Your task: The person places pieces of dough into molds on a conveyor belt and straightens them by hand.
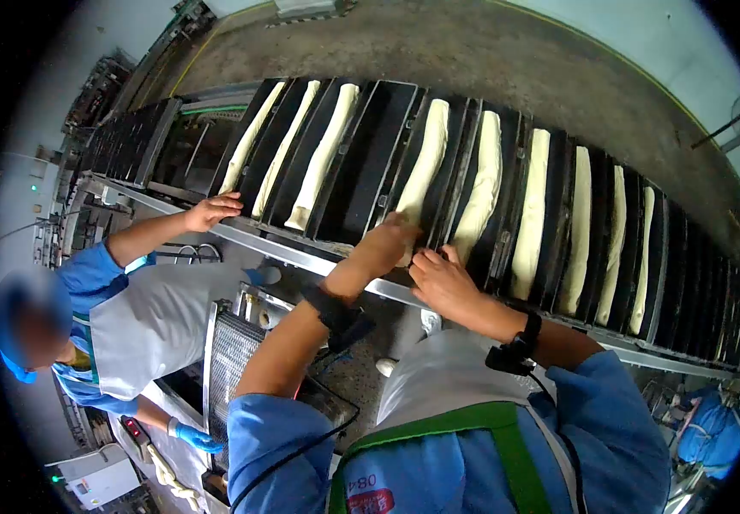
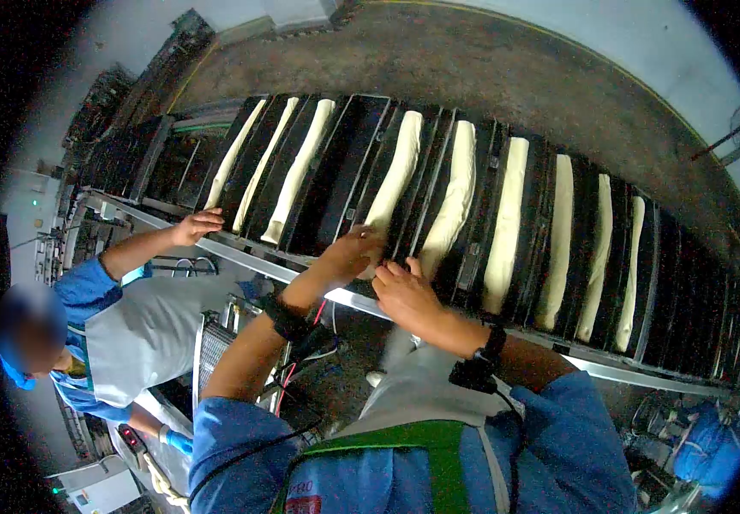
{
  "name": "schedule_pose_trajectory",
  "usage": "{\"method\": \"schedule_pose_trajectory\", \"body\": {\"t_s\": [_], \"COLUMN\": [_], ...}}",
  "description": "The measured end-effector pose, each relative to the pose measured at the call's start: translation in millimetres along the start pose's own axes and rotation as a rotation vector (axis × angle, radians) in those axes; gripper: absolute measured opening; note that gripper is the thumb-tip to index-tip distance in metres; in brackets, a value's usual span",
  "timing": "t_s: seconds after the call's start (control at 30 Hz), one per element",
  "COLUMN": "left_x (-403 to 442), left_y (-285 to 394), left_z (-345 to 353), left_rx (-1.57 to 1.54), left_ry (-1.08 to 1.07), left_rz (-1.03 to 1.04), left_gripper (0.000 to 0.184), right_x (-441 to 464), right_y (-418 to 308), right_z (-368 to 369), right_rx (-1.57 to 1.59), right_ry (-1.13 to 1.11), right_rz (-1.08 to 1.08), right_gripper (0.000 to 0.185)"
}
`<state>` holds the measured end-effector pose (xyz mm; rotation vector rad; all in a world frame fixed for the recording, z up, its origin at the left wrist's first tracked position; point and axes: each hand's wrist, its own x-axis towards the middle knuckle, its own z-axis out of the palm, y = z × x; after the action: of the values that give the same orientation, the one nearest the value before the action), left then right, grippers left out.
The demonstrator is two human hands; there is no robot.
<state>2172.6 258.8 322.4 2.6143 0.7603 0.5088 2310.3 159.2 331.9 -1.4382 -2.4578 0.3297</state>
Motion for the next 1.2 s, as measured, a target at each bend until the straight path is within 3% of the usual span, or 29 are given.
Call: {"method": "schedule_pose_trajectory", "body": {"t_s": [0.13,0.2,0.23,0.3,0.37,0.43,0.47,0.53,0.57,0.6,0.67,0.7,0.73,0.8,0.87,0.93,1.03,1.2], "left_x": [3,13,18,14,15,23,20,10,6,2,-10,-1,6,8,-1,-5,-35,-146], "left_y": [22,32,27,15,-3,-24,-26,-25,-35,-30,-9,25,39,53,56,59,69,103], "left_z": [-7,-22,-22,-3,11,9,13,23,42,43,36,7,-9,-26,-24,-24,-25,-51], "left_rx": [0.252,0.254,0.168,0.154,0.138,-0.066,-0.061,-0.047,0.307,0.310,0.177,0.439,0.445,0.406,0.448,0.596,0.591,0.504], "left_ry": [-0.180,-0.583,-0.672,-0.543,-0.410,-0.554,-0.548,-0.249,-0.300,-0.300,-0.210,-0.323,-0.317,-0.435,-0.353,-0.440,-0.311,-0.032], "left_rz": [-0.183,-0.432,-0.407,-0.413,-0.419,0.015,0.011,0.016,0.194,0.184,-0.251,-0.373,-0.382,-0.590,-0.591,-0.503,-0.470,-0.544], "left_gripper": [0.018,0.017,0.025,0.023,0.021,0.024,0.024,0.026,0.027,0.027,0.023,0.016,0.016,0.011,0.010,0.011,0.021,0.030], "right_x": [-2,0,2,4,3,2,3,3,3,2,3,4,4,4,2,3,2,0], "right_y": [3,2,2,2,2,2,2,0,1,2,2,2,2,4,6,5,-5,-19], "right_z": [7,7,6,3,2,2,1,2,3,3,-2,-3,-4,3,8,5,-1,3], "right_rx": [-0.049,-0.072,-0.076,-0.051,-0.051,-0.047,-0.066,-0.085,-0.106,-0.127,-0.082,-0.095,-0.110,-0.115,-0.151,-0.226,-0.189,-0.135], "right_ry": [0.052,0.091,0.095,-0.155,-0.111,-0.067,-0.039,-0.006,0.005,0.014,-0.040,-0.070,-0.101,-0.078,0.024,0.098,0.014,0.138], "right_rz": [-0.034,-0.035,-0.040,0.019,0.003,-0.015,-0.025,-0.039,-0.038,-0.037,-0.045,-0.039,-0.035,-0.055,-0.052,-0.136,-0.045,-0.073], "right_gripper": [0.019,0.016,0.016,0.034,0.032,0.030,0.028,0.027,0.025,0.024,0.026,0.026,0.027,0.028,0.027,0.016,0.016,0.021]}}
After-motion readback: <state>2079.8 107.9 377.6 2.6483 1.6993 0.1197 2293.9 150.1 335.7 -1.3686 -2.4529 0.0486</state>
